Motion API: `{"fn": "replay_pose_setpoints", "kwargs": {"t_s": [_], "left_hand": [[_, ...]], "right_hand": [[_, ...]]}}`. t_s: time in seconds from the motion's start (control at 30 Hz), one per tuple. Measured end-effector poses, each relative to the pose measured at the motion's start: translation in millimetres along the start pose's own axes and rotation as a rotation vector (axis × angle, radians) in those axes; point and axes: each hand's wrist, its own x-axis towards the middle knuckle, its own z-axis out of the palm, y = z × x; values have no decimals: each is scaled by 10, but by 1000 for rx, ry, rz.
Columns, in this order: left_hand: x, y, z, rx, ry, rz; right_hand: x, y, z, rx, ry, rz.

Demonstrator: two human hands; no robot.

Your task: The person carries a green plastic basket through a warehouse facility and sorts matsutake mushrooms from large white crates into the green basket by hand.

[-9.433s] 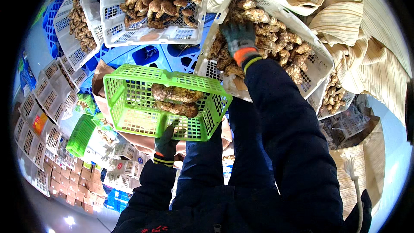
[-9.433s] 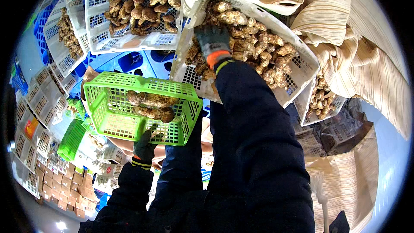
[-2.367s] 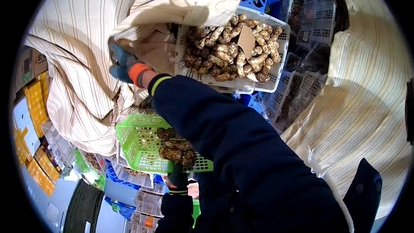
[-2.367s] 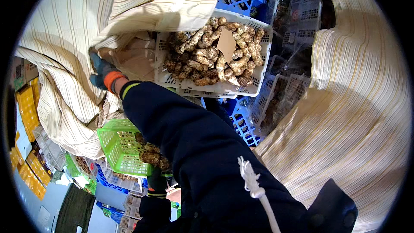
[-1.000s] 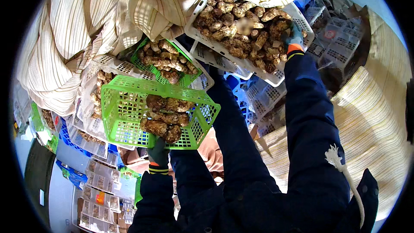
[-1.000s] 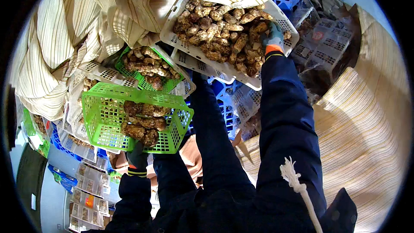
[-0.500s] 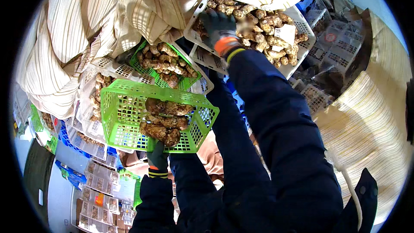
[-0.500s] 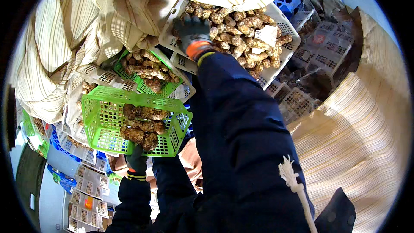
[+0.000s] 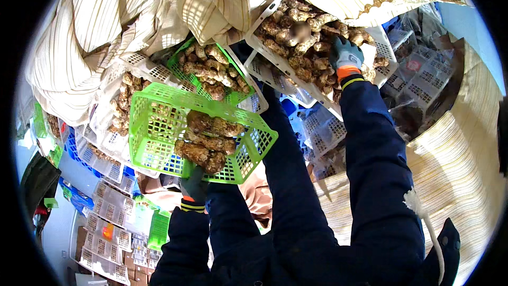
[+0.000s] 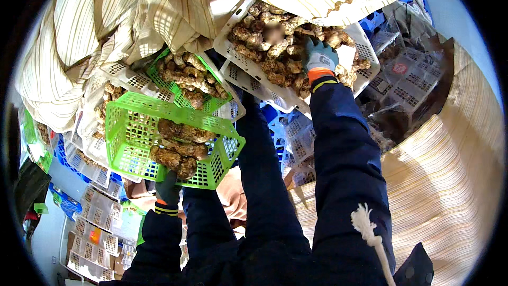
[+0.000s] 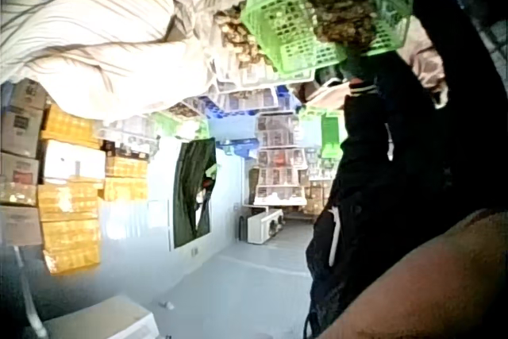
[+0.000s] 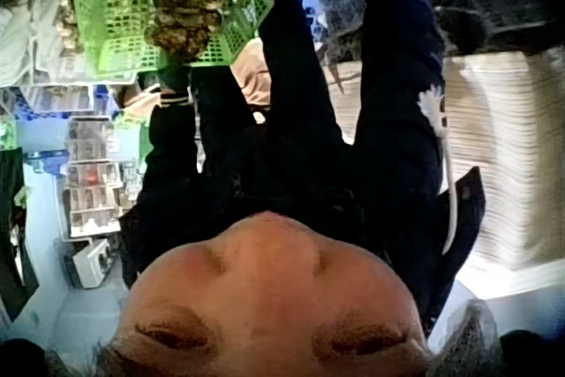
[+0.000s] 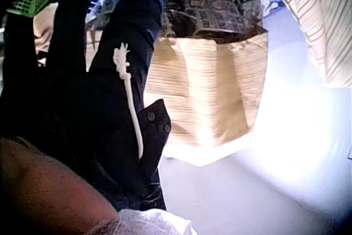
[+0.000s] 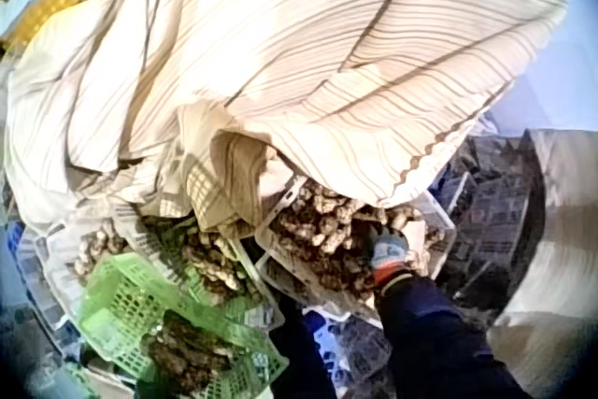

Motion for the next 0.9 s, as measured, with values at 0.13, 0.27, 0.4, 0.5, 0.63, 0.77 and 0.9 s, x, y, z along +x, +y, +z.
{"fn": "replay_pose_setpoints", "kwargs": {"t_s": [0.13,0.27,0.4,0.5,0.63,0.77,0.9], "left_hand": [[8,-15,-90,38,-55,-4],[96,-129,-329,114,-98,29],[100,-179,-510,153,22,-47],[40,-303,-718,102,72,-56],[-8,-332,-658,24,94,-49],[-71,-369,-698,36,128,-40],[-23,-477,-862,18,154,-65]], "right_hand": [[-19,-535,-209,316,248,-183],[331,-1247,-326,401,217,-132],[605,-1446,-35,242,315,-89],[467,-1425,-337,97,87,-88],[488,-1368,-152,79,87,-108],[386,-1315,-187,68,54,-172],[-33,-1301,-130,290,523,-31]]}}
